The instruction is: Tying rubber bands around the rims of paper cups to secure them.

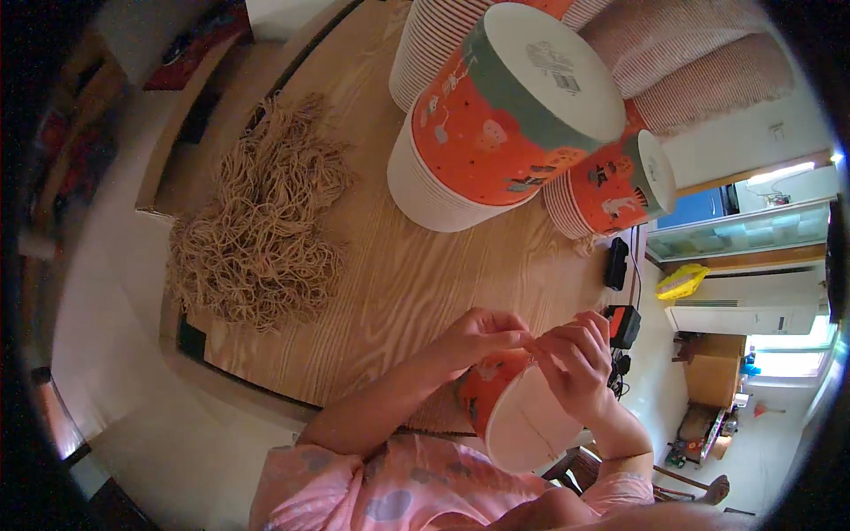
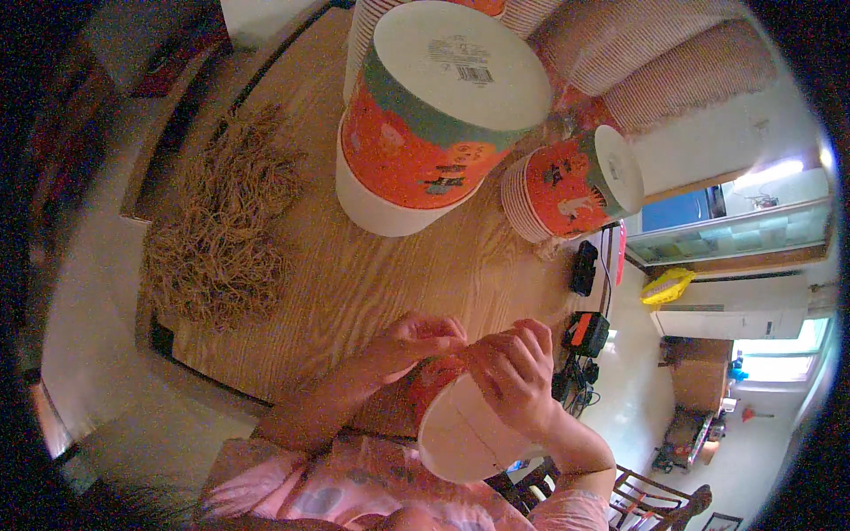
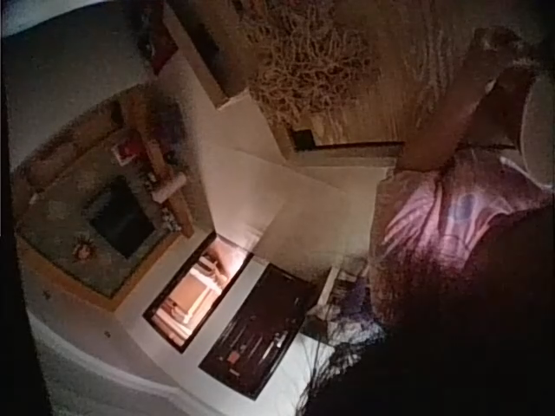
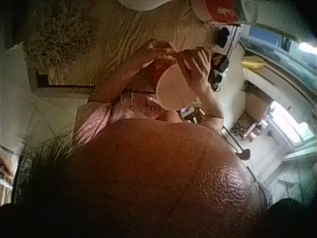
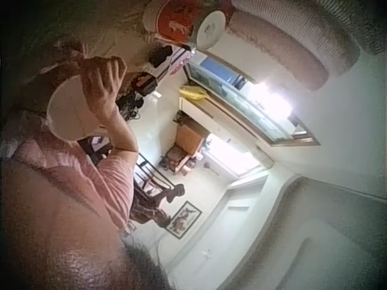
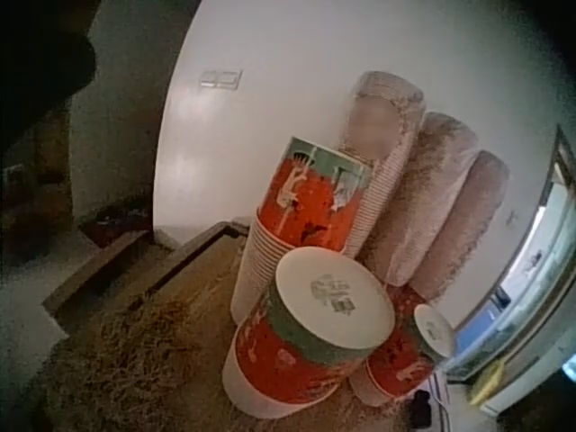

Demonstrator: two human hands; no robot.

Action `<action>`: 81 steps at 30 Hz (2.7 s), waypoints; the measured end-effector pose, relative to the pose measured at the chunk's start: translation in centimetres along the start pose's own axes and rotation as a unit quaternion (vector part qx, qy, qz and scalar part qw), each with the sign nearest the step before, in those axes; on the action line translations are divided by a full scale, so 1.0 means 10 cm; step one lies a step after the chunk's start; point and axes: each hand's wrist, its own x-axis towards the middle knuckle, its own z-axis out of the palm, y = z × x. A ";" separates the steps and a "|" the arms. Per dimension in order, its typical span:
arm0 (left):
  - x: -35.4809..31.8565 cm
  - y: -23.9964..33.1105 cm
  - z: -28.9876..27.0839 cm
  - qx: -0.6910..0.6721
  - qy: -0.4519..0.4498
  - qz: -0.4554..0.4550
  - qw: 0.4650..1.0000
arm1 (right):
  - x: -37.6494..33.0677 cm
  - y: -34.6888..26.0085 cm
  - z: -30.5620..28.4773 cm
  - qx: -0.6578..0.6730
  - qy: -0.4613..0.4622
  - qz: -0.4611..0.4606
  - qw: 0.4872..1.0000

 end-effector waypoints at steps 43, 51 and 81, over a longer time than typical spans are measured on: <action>0.01 0.08 0.01 0.140 0.084 0.068 0.984 | 0.10 0.12 -0.06 0.213 -0.179 0.263 0.924; 0.01 0.06 0.00 0.211 0.097 0.130 0.964 | 0.09 0.12 -0.03 0.210 -0.171 0.264 0.926; -0.06 0.34 0.03 0.363 0.130 0.060 0.921 | 0.13 0.20 -0.05 0.284 -0.250 0.309 0.872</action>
